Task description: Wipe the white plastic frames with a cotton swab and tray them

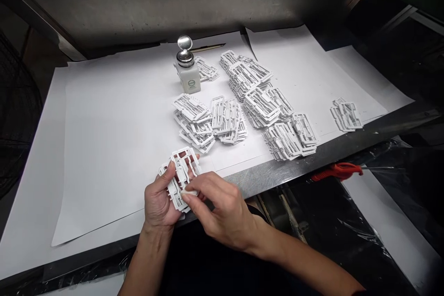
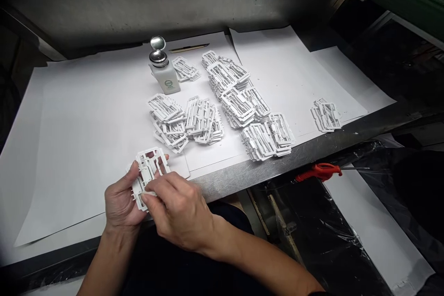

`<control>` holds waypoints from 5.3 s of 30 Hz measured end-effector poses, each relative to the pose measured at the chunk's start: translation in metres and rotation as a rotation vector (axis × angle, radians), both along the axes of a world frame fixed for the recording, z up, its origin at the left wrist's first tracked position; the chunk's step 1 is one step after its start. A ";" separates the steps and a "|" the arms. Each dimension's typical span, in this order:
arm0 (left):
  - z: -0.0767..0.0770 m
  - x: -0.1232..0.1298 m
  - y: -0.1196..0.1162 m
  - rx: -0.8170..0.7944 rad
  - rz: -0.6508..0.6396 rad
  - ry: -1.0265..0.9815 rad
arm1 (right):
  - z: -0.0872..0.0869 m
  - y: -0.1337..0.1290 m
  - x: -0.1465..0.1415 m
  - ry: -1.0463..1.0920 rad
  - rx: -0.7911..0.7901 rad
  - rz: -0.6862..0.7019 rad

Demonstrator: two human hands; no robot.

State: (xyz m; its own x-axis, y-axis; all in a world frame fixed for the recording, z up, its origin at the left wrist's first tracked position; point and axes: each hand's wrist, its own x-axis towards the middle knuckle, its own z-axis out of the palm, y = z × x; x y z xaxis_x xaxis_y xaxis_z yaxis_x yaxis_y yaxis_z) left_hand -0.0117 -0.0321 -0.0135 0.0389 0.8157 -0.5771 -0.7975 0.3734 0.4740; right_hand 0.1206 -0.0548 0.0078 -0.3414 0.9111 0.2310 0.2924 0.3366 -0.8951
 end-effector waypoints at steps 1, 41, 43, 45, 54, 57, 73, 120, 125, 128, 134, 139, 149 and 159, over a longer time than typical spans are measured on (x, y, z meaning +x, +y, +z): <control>-0.001 -0.001 0.000 0.020 0.011 -0.003 | -0.002 -0.001 0.002 -0.036 0.000 0.022; -0.006 -0.008 -0.003 0.019 -0.079 -0.114 | -0.019 0.014 0.018 0.345 -0.843 0.100; -0.005 -0.008 -0.003 0.015 -0.077 -0.069 | -0.017 0.013 0.019 0.331 -0.819 0.108; -0.002 -0.008 -0.004 0.026 -0.044 0.077 | -0.012 0.013 0.024 0.233 -0.739 0.099; 0.008 -0.004 -0.010 0.131 -0.109 0.504 | 0.026 0.009 0.022 -0.594 0.115 0.298; 0.004 -0.010 -0.013 0.078 -0.103 0.215 | 0.030 0.011 0.021 -0.393 -0.010 0.351; -0.009 -0.009 -0.016 0.071 -0.041 0.029 | 0.015 0.056 0.001 -0.135 0.019 0.046; -0.014 -0.018 -0.003 0.130 0.051 0.038 | 0.010 0.016 0.002 -0.234 -0.095 0.254; -0.015 -0.018 -0.002 0.112 0.036 0.014 | 0.012 0.014 0.014 -0.219 -0.150 0.180; -0.014 -0.016 -0.002 0.118 0.036 0.019 | 0.012 0.016 0.007 -0.179 -0.124 0.159; -0.015 -0.022 -0.002 0.077 0.075 -0.022 | 0.004 0.020 0.019 -0.233 -0.115 0.083; -0.017 -0.025 -0.002 0.085 0.032 -0.063 | 0.002 0.027 0.038 -0.207 -0.139 -0.089; -0.015 -0.023 -0.003 0.060 0.033 -0.109 | 0.017 0.029 0.020 -0.074 -0.082 0.062; -0.015 -0.012 -0.009 0.038 0.049 -0.167 | 0.016 0.058 -0.018 -0.049 0.111 0.169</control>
